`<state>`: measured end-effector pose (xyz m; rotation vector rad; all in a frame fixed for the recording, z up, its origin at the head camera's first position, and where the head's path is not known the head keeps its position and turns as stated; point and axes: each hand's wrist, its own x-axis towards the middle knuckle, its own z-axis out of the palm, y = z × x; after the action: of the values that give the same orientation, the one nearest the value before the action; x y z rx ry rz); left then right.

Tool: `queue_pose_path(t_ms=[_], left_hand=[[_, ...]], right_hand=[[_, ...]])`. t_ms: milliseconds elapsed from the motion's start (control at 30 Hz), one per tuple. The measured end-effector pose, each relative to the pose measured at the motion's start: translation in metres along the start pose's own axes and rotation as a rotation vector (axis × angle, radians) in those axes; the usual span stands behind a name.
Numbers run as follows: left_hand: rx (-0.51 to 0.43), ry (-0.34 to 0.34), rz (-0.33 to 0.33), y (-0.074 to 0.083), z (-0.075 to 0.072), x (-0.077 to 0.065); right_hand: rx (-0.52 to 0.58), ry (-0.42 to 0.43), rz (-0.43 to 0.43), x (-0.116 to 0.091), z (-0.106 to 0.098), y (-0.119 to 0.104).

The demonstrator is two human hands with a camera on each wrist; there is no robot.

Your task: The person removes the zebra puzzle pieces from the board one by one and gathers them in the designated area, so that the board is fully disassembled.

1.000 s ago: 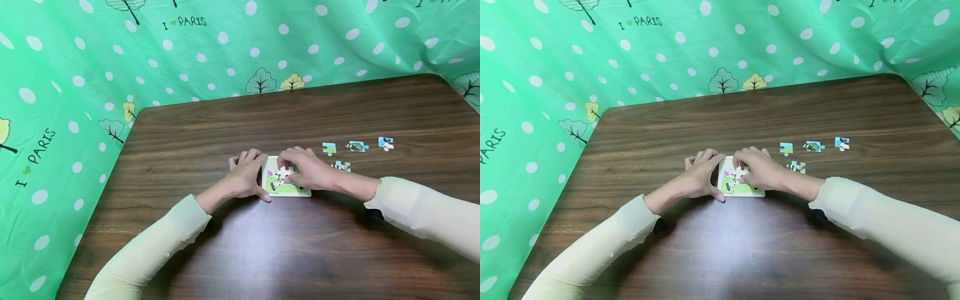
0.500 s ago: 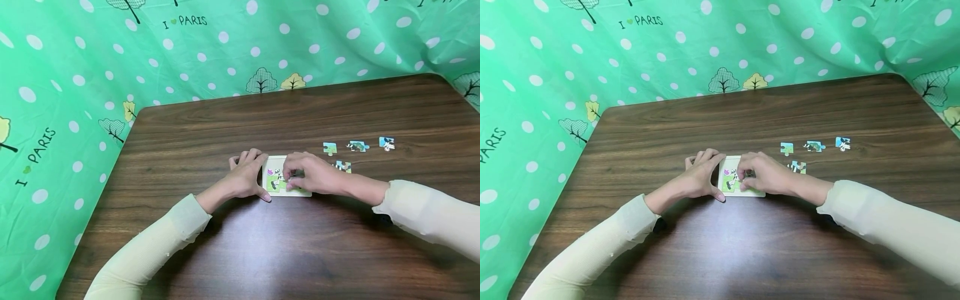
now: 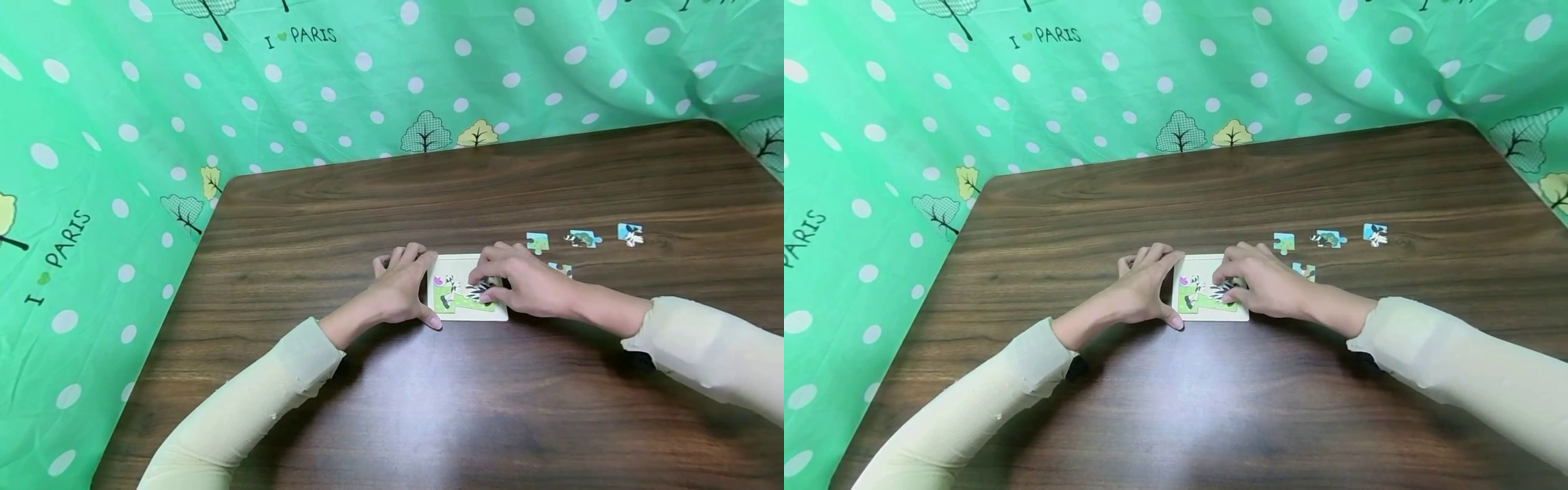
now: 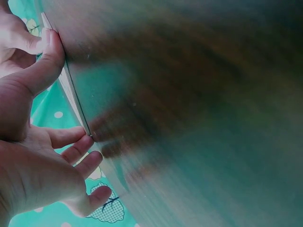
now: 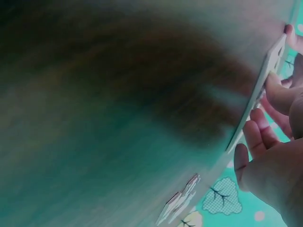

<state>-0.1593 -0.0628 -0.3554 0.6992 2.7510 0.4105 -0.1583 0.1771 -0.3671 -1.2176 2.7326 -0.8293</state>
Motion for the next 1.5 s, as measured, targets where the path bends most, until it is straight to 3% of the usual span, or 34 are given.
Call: queue_pose_path(t_ms=[300,433,700,1033,1300,1500], left_hand=[[-0.007,0.004,0.004,0.001,0.000,-0.001],[-0.009,0.010,0.008,0.001,0.000,-0.001],[-0.009,0.008,0.008,0.001,0.001,-0.001],[-0.006,0.011,0.005,0.000,0.001,0.001],[-0.004,0.002,-0.002,0.000,0.001,0.001],[-0.010,0.001,-0.001,0.000,0.001,0.001]], right_hand=[[-0.184,0.066,-0.202,-0.004,-0.002,0.003],[-0.248,0.112,-0.236,-0.008,-0.015,0.007],[-0.246,0.189,-0.078,-0.045,-0.051,0.033],[-0.303,0.143,0.201,-0.097,-0.072,0.064],[-0.334,0.118,0.227,-0.106,-0.071,0.072],[-0.251,0.154,0.230,-0.085,-0.069,0.057]])
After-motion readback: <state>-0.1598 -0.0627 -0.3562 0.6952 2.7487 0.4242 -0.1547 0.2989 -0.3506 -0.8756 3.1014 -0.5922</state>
